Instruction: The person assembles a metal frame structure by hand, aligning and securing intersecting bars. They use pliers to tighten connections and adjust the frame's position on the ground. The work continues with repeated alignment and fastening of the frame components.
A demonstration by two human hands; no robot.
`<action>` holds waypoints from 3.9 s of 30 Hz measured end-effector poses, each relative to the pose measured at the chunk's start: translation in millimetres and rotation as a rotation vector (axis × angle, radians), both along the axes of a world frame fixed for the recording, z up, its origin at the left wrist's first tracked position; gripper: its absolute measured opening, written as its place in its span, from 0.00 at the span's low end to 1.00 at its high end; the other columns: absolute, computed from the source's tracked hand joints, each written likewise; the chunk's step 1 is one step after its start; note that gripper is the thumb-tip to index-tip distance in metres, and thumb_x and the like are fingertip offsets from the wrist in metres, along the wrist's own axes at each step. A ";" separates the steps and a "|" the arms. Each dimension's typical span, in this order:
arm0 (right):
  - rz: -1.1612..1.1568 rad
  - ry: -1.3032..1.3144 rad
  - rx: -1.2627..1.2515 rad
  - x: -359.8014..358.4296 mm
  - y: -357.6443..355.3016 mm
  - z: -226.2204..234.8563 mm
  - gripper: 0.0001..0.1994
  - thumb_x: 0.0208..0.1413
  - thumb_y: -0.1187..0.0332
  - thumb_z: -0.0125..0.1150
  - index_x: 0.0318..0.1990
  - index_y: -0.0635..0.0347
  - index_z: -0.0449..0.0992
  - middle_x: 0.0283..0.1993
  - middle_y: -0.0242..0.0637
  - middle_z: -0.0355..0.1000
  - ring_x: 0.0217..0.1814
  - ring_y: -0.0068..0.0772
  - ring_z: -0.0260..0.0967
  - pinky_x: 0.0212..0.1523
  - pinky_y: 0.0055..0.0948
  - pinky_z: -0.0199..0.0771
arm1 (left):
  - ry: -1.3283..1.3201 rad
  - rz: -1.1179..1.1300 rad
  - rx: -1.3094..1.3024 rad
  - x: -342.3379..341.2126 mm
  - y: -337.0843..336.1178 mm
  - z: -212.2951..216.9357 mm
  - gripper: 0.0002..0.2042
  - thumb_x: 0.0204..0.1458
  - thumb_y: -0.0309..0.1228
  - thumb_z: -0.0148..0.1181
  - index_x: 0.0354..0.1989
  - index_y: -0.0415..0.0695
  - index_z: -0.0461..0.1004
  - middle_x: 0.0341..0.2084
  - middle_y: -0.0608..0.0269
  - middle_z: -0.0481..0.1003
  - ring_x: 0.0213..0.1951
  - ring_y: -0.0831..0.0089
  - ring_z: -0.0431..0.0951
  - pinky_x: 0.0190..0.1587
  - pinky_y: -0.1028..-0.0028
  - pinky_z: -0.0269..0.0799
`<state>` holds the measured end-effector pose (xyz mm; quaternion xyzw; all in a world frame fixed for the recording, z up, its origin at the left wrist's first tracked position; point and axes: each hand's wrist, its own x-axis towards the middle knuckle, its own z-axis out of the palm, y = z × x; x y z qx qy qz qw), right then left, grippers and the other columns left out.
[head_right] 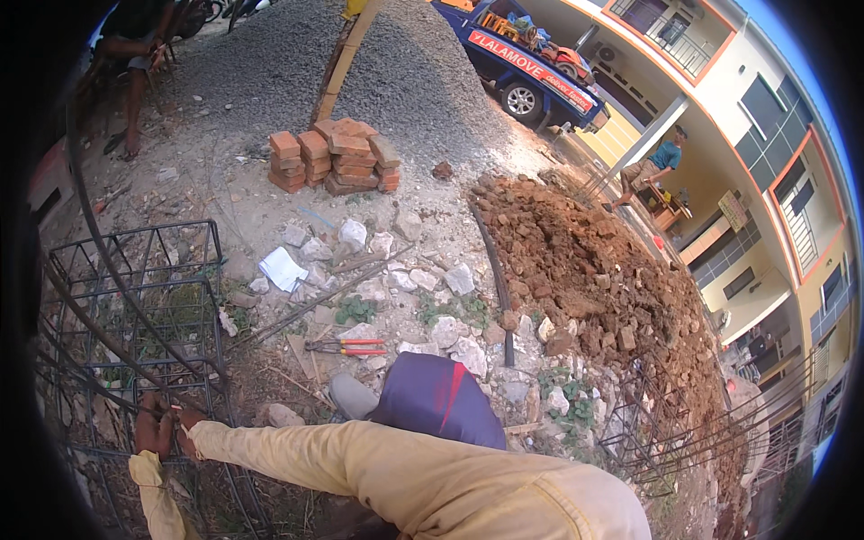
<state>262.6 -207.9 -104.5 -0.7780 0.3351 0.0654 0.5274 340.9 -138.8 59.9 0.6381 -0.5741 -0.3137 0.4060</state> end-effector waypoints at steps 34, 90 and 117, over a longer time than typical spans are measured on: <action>0.362 0.017 -0.623 -61.8 -1.6 144.7 0.10 0.50 0.70 0.57 0.35 0.71 0.73 0.34 0.57 0.74 0.40 0.60 0.74 0.43 0.48 0.75 | -0.310 -0.010 0.301 22.9 13.7 15.8 0.08 0.56 0.34 0.55 0.40 0.45 0.71 0.34 0.56 0.77 0.40 0.59 0.78 0.44 0.60 0.69; 0.153 -0.098 -0.599 -84.7 20.3 156.2 0.11 0.56 0.72 0.53 0.46 0.62 0.71 0.36 0.57 0.74 0.36 0.63 0.73 0.40 0.55 0.71 | -0.266 -0.009 0.298 23.5 3.4 9.9 0.07 0.56 0.34 0.49 0.33 0.44 0.66 0.28 0.60 0.75 0.32 0.69 0.74 0.38 0.65 0.66; 0.085 -0.269 -0.615 -78.4 17.2 136.5 0.11 0.56 0.71 0.57 0.47 0.58 0.70 0.42 0.49 0.76 0.40 0.56 0.75 0.41 0.49 0.73 | -0.379 -0.014 0.306 25.9 8.5 13.3 0.11 0.53 0.38 0.49 0.39 0.45 0.67 0.27 0.52 0.72 0.33 0.55 0.73 0.39 0.56 0.64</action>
